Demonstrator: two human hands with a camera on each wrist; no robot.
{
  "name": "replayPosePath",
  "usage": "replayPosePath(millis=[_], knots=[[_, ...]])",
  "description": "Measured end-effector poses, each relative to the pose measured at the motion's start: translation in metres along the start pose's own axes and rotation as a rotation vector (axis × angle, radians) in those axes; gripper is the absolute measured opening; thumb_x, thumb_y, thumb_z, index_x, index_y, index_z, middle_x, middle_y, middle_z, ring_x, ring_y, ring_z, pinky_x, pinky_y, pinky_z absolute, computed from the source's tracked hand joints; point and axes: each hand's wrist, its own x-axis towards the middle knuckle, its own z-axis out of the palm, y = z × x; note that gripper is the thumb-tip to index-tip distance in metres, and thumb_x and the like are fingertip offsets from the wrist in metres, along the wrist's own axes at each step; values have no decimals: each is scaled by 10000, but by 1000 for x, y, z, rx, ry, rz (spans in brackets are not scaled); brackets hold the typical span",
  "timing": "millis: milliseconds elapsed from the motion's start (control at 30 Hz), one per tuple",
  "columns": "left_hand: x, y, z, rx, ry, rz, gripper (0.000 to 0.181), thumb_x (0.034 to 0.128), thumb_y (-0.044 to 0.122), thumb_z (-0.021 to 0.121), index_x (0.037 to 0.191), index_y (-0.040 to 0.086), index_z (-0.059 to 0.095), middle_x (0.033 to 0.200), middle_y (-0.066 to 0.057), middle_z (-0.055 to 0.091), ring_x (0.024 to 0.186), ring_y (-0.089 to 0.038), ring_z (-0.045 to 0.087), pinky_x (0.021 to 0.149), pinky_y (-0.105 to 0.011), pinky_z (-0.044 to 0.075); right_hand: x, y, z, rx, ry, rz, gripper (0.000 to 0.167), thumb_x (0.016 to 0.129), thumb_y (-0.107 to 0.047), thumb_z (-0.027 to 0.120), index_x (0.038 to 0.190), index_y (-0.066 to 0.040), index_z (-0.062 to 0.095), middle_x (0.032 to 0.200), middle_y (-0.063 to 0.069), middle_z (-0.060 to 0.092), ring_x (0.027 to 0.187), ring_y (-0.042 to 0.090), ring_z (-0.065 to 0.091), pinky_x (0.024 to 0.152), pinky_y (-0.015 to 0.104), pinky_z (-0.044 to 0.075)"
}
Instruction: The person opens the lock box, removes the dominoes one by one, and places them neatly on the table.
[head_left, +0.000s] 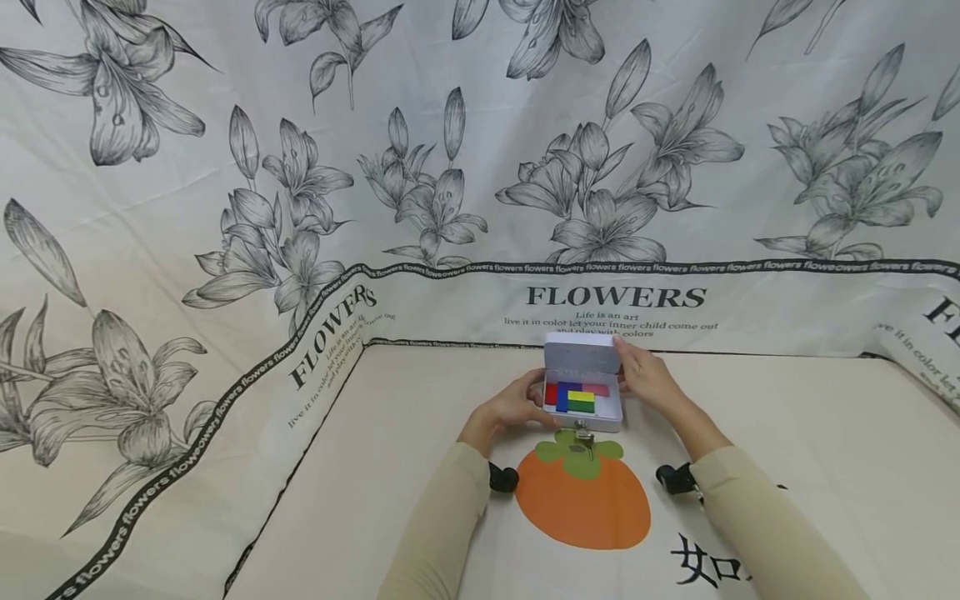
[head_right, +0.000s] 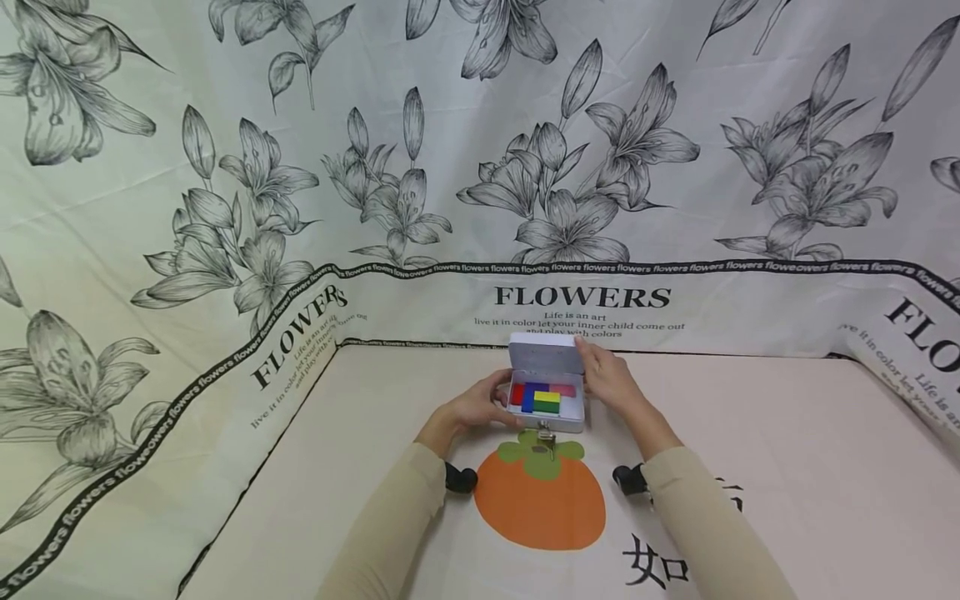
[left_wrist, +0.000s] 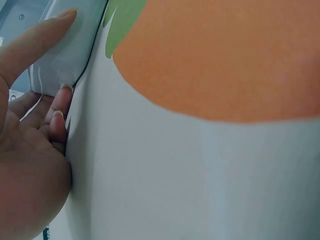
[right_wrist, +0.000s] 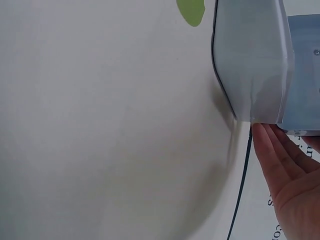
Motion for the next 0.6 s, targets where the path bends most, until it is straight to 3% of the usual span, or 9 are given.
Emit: replayPosePath(millis=[233,433,600], knots=[[0,0,1,1,15,-14,992,730,2,899,1564,182,394,940,-79,525,879,-180,506,770,-290,439,3,1,0,10,2,14,850,1078,-587,135,1379,116,506,1048,308,625,852,373,685,757,472,584],[-3,2,2,3,19,-36,978,726,13,907,1546,197,407,943,-76,519,889,-190,505,795,-309,425,8,1,-3,42,-44,63,925,1057,-632,116,1385,155,473,1046,317,616,827,326,704,746,438,599],[-4,4,2,10,25,-50,973,732,30,910,1543,211,404,972,-79,522,925,-200,510,824,-325,420,10,-3,-5,73,-71,103,963,1039,-662,100,1431,153,431,1101,332,598,909,363,696,754,420,602]])
